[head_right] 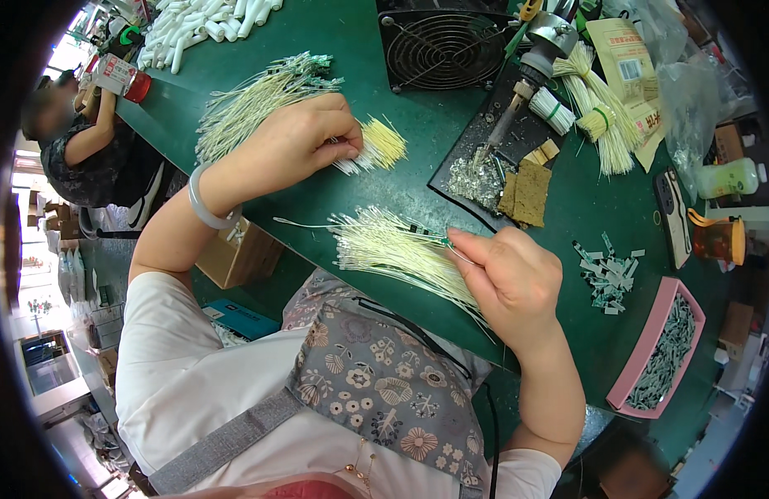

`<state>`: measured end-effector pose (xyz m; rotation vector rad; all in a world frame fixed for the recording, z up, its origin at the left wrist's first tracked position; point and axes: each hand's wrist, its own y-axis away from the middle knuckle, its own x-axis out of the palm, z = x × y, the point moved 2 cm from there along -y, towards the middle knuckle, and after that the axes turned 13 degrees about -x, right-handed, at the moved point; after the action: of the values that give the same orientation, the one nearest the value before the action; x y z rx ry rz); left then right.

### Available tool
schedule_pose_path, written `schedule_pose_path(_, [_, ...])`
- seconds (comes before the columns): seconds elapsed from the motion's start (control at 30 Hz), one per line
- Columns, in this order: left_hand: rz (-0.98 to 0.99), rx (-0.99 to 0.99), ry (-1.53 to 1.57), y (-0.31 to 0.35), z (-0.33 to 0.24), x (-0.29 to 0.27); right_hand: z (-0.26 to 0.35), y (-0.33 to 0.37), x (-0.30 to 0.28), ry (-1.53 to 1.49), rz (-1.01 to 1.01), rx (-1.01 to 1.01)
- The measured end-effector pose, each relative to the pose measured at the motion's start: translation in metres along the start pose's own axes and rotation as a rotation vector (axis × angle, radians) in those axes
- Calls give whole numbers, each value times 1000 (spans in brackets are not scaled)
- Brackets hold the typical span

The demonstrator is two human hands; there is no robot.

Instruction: Soldering thin white wires onto small green circuit boards at an assembly station.

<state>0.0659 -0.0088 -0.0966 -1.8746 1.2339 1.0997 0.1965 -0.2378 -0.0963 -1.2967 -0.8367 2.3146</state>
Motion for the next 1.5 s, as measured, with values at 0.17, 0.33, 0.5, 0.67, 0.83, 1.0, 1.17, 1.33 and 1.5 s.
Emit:
schedule_pose_path(0.17, [-29,50,-17,10,4,10,3,9,-3,24,66,-15])
schedule_pose_path(0.33, [-23,119,-57,15,6,23,7,16,4,-38,12,24])
schedule_pose_path(0.5, [-101,280,-274,8,4,23,2,15,0,-31,7,39])
schedule_pose_path(0.67, [-177,261,-330,14,6,21,6,10,2,-23,25,32])
schedule_pose_path(0.83, [-262,298,-284,12,4,18,2,9,2,-15,38,46])
schedule_pose_path(1.0, [-269,280,-270,13,4,18,2,12,4,-33,21,30])
schedule_pose_path(1.17, [-223,190,-58,15,2,17,3,13,4,-28,30,21])
schedule_pose_path(1.33, [-252,182,-88,16,4,16,4,12,3,-45,26,34])
schedule_pose_path(1.5, [-289,155,-66,16,0,16,2,12,4,-36,30,21])
